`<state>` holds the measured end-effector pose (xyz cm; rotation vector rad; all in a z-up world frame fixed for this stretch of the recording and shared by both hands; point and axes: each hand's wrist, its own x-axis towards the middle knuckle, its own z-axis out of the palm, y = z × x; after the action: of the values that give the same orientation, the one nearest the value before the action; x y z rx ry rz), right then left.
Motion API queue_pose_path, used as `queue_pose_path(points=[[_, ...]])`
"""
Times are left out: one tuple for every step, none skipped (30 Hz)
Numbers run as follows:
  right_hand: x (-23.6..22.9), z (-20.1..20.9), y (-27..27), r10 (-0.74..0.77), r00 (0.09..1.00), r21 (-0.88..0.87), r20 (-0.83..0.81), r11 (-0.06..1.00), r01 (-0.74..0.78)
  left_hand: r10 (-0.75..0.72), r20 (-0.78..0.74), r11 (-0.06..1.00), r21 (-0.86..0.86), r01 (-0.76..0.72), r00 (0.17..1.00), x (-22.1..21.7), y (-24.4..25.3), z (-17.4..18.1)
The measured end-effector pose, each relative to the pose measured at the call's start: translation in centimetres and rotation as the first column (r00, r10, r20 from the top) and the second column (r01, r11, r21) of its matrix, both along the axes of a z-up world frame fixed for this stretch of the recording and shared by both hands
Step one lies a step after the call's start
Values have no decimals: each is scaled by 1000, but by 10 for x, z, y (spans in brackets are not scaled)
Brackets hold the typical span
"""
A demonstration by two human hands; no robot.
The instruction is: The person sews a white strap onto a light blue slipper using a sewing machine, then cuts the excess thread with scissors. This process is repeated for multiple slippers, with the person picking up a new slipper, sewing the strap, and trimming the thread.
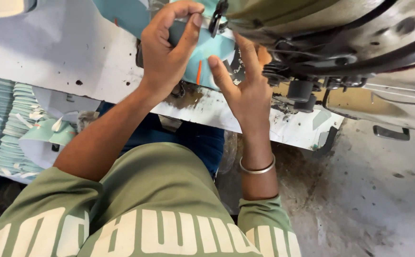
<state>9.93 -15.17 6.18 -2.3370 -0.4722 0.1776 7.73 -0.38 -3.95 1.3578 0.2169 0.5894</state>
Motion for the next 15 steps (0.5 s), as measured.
queue_pose_path(points=[[2,5,3,1,1000,-1,5,1000,-1,1,5,1000,-1,-1,1000,1,-1,2],[3,11,7,-144,976,-177,-163,978,114,21,69,999,45,-24,997,2,-1,4],[3,15,11,-303,903,-366,-303,912,183,40,128,995,89,-52,991,1,-1,5],[3,2,2,-301,904,-368,-304,912,180,43,127,995,88,-54,991,0,-1,-1],[4,-12,-7,-122,973,-147,-197,985,94,30,133,996,84,-41,991,0,-1,-7],[5,-25,-16,39,998,64,-50,997,-36,16,139,996,79,-28,990,0,-1,-14],[6,-28,-17,41,998,64,-50,997,-38,18,140,996,79,-30,990,0,0,-13],[6,-31,-18,101,993,76,59,991,-106,10,119,998,63,-18,993,0,1,-12],[7,-34,-20,160,973,82,163,981,-175,0,97,999,45,-4,995,0,1,-11],[6,-33,-18,161,974,81,162,981,-176,1,96,999,44,-5,995,0,2,-11],[6,-32,-16,116,991,130,62,984,-124,-8,93,998,56,2,996,0,3,-10],[6,-30,-15,77,996,174,-43,982,-68,-16,89,998,68,10,996,0,4,-9],[4,-35,-18,75,996,172,-42,983,-67,-17,90,998,66,11,996,-3,-1,-11],[2,-39,-20,14,1000,251,-7,968,-12,24,48,998,48,-27,999,-6,-4,-13],[0,-43,-22,-42,999,328,25,944,32,71,6,997,29,-71,997,-9,-8,-15]])
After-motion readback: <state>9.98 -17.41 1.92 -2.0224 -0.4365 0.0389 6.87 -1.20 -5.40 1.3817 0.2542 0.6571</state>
